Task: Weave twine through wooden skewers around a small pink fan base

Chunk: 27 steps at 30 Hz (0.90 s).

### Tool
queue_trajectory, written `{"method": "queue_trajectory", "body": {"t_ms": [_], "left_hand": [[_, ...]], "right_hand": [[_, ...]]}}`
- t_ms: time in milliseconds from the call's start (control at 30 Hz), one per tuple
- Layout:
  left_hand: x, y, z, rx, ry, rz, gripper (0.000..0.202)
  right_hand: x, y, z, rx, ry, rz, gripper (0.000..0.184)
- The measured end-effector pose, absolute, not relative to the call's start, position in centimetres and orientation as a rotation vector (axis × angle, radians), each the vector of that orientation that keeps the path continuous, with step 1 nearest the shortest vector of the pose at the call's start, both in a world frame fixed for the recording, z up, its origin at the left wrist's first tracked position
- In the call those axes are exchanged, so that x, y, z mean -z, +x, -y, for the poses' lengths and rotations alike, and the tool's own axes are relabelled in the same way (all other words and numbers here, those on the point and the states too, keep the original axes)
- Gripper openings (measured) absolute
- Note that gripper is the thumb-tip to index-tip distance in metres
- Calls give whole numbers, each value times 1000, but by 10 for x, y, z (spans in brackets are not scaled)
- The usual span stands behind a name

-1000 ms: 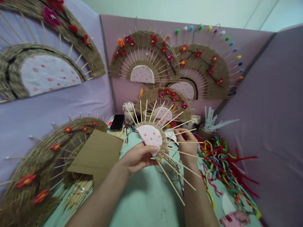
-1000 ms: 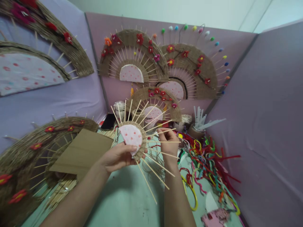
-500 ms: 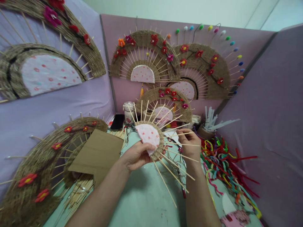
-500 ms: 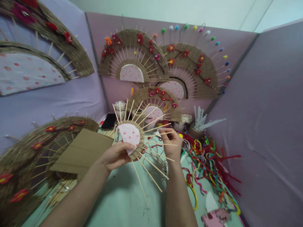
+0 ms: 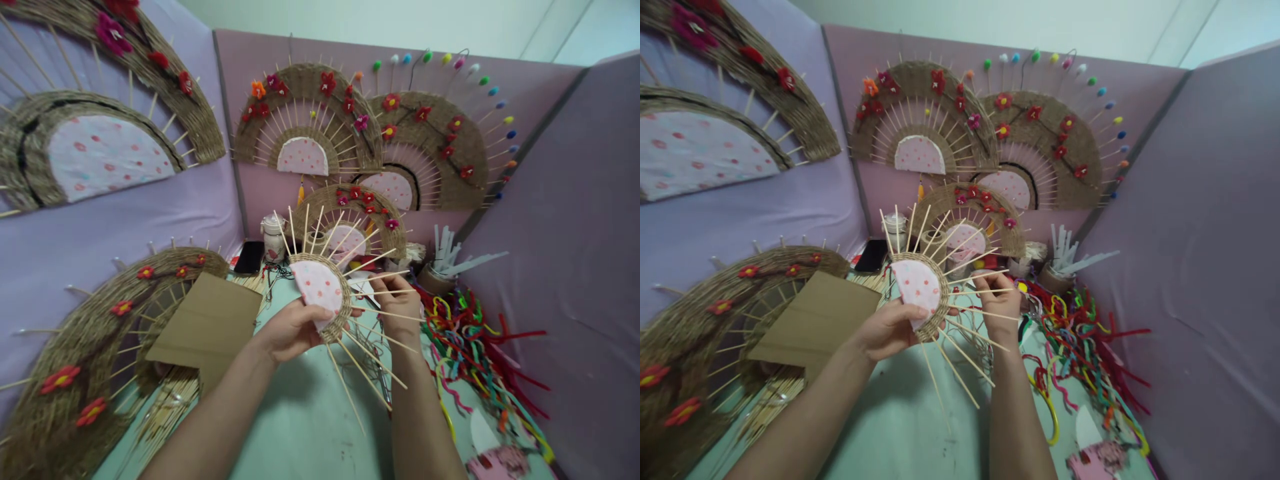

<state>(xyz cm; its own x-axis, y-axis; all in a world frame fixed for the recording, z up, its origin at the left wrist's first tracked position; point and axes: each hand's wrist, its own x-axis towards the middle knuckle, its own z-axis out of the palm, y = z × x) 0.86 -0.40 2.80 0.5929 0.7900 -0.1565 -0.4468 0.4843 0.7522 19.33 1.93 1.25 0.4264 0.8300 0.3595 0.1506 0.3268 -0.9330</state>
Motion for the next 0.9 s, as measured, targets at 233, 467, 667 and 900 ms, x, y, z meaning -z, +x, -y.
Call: {"method": "queue_trajectory", "body": {"t_ms": [233,467,667,900], "left_hand": [[-30,12,4,-861,624,-668,20],[-26,13,3,-902,625,-674,19],[-25,11,0,-911,648,-655,22],[-24,9,-2,-923,674,-670,24]], "right_hand": [[-14,191,-18,-559,-1166,1120,22],[-14,193,-16,-563,-1188,1130,22],[-16,197,-18,-606,-1185,1116,25],[-18,218,-13,-733,-1167,1164,24]]}}
